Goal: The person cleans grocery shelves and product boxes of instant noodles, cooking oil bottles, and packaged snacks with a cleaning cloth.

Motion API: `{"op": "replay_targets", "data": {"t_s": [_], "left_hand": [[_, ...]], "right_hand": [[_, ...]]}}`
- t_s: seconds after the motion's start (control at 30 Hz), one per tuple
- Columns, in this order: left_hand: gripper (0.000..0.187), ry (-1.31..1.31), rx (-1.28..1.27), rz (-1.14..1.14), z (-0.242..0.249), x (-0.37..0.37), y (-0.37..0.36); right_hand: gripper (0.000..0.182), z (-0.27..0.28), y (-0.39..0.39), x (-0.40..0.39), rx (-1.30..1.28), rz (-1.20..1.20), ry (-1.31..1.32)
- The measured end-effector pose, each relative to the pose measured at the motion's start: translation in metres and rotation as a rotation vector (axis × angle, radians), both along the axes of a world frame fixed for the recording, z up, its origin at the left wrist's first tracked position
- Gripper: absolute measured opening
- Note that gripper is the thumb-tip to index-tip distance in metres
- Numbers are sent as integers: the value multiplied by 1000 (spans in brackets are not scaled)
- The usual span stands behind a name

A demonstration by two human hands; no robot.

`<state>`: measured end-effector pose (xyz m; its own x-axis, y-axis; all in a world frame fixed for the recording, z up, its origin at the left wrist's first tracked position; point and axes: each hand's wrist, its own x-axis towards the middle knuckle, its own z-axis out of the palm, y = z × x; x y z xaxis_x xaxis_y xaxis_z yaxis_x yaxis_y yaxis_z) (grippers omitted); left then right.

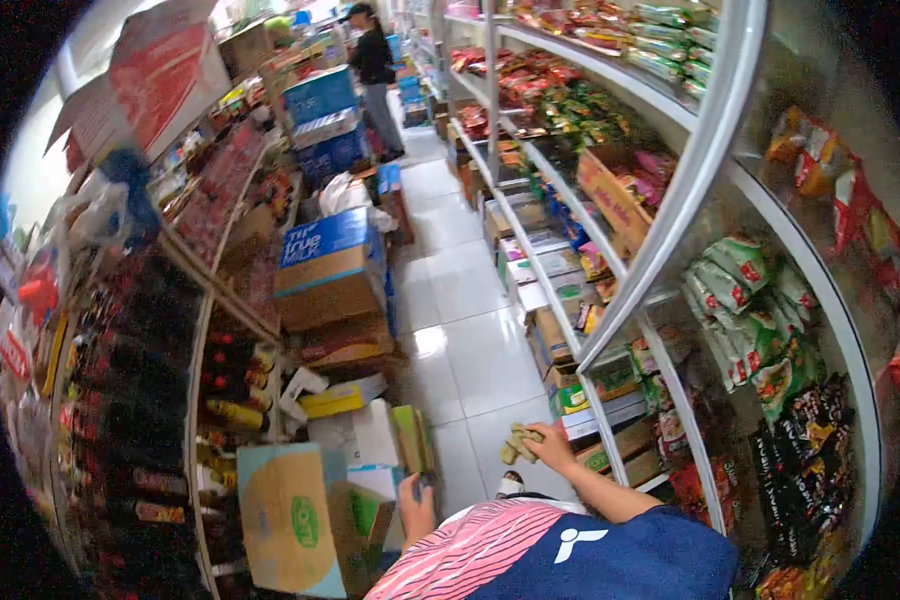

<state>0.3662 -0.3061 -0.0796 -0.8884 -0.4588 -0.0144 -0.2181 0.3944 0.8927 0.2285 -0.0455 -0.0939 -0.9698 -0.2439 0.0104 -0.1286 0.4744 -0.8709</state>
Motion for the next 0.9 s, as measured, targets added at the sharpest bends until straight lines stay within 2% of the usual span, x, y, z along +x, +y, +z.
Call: {"op": "replay_targets", "data": {"t_s": [0.07,0.1,0.17,0.23,0.27,0.33,0.37,0.4,0.47,0.5,0.53,0.6,0.67,0.7,0.73,0.8,0.83,0.87,0.9], "left_hand": [[45,44,214,-253,-13,-53,30],[50,17,218,-351,11,-75,48],[55,-11,226,-483,46,-123,78],[61,147,193,-694,57,-158,104],[61,145,203,-731,59,-170,117],[63,113,498,-849,61,-192,143],[54,94,625,-884,68,-199,158],[54,90,632,-916,75,-203,170],[39,-97,695,-1004,91,-207,187],[27,-53,722,-998,95,-208,198],[27,-60,728,-1021,102,-210,207],[27,-116,866,-991,116,-215,220],[28,-138,866,-1012,126,-226,230],[30,-59,888,-1061,132,-232,234],[31,25,909,-1108,135,-241,236],[40,32,860,-1280,138,-262,234],[42,30,902,-1330,146,-271,231],[45,26,944,-1380,153,-281,227],[48,29,873,-1435,150,-295,220]], "right_hand": [[30,17,-4,-13,-216,-73,-101],[30,29,-4,-17,-213,-104,-97],[33,60,2,-24,-277,-62,219],[35,88,11,-23,-343,-148,190],[37,100,18,-22,-422,-199,158],[40,116,36,-20,-394,-249,269],[40,121,44,-18,-438,-332,262],[39,126,52,-17,-484,-414,257],[36,135,70,-11,-371,-475,362],[33,142,76,-7,-321,-522,364],[30,146,82,-4,-271,-567,364],[31,142,90,1,-337,-584,347],[32,150,91,1,-468,-629,304],[44,151,90,-3,-552,-595,316],[44,153,86,-8,-546,-601,328],[54,157,78,-23,-571,-701,403],[60,152,78,-35,-417,-731,451],[60,154,76,-48,-411,-737,458],[57,159,72,-63,-288,-777,513]]}}
